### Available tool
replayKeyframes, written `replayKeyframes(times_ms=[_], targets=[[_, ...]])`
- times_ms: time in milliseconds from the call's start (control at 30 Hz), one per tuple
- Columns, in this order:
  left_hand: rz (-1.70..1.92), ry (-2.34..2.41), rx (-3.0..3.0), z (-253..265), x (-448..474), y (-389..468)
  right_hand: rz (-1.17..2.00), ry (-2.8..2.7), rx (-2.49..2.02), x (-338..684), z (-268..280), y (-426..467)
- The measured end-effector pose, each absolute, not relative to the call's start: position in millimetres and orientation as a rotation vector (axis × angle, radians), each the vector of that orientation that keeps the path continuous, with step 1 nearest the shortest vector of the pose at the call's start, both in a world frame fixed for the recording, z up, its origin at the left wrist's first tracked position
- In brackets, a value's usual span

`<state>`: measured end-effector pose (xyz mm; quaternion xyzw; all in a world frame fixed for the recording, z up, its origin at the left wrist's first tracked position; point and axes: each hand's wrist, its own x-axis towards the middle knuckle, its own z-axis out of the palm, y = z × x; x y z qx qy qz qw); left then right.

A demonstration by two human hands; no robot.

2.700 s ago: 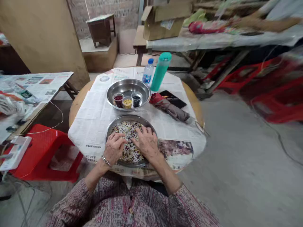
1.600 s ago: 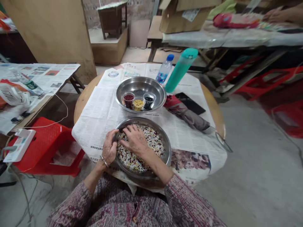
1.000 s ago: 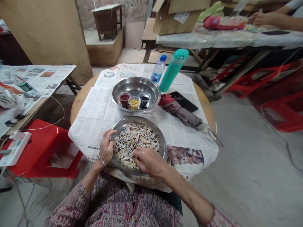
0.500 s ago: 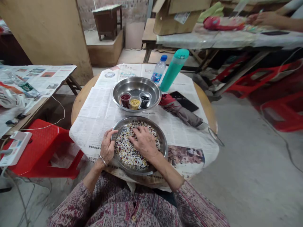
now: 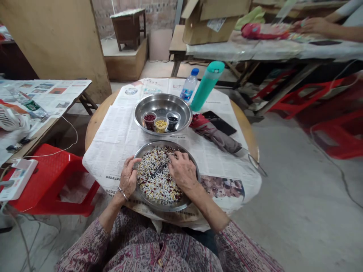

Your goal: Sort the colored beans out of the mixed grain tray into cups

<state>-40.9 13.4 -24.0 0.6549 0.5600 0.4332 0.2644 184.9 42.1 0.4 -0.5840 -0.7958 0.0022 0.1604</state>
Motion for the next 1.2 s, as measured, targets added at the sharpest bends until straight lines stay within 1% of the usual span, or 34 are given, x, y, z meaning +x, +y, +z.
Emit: replayKeyframes(times_ms=[100,267,400,467,500,600,700,800,933,1133,1200], targets=[[1.168,1.519,1.774,-23.9,-41.5,13.3,0.072,-2.299,-1.647,168.4,-0.9,26.3],[1.167,1.534,1.791,-24.1,-40.4,12.1,0.362,-2.474,-1.25,138.6,6.8,-0.8],[1.244,1.615,1.89,-14.6,-39.9,9.4,0.544,-2.592,-1.07,150.1,12.5,-2.5],[1.238,1.656,2.05,-3.7,-41.4,7.7,0.515,-2.565,-1.167,166.5,9.4,4.4],[1.175,1.632,2.158,2.5,-42.3,6.9,0.466,-2.52,-1.254,175.6,6.6,8.9],[0.767,1.423,2.41,18.9,-41.1,4.2,0.336,-2.35,-1.457,198.9,-2.8,21.4],[0.364,1.287,2.467,23.4,-29.9,1.7,0.326,-2.244,-1.483,209.6,-6.9,25.3],[0.169,1.186,2.476,16.6,-12.0,4.4,0.287,-2.139,-1.499,209.8,-5.5,18.2],[0.219,1.168,2.451,10.0,7.3,24.2,0.174,-2.046,-1.552,205.7,-4.3,-1.3],[0.444,1.398,2.491,15.0,32.2,65.2,0.075,-1.947,-1.534,195.4,-12.1,-29.3],[0.423,1.442,2.517,14.0,44.5,71.3,0.05,-1.883,-1.514,191.1,-15.6,-33.8]])
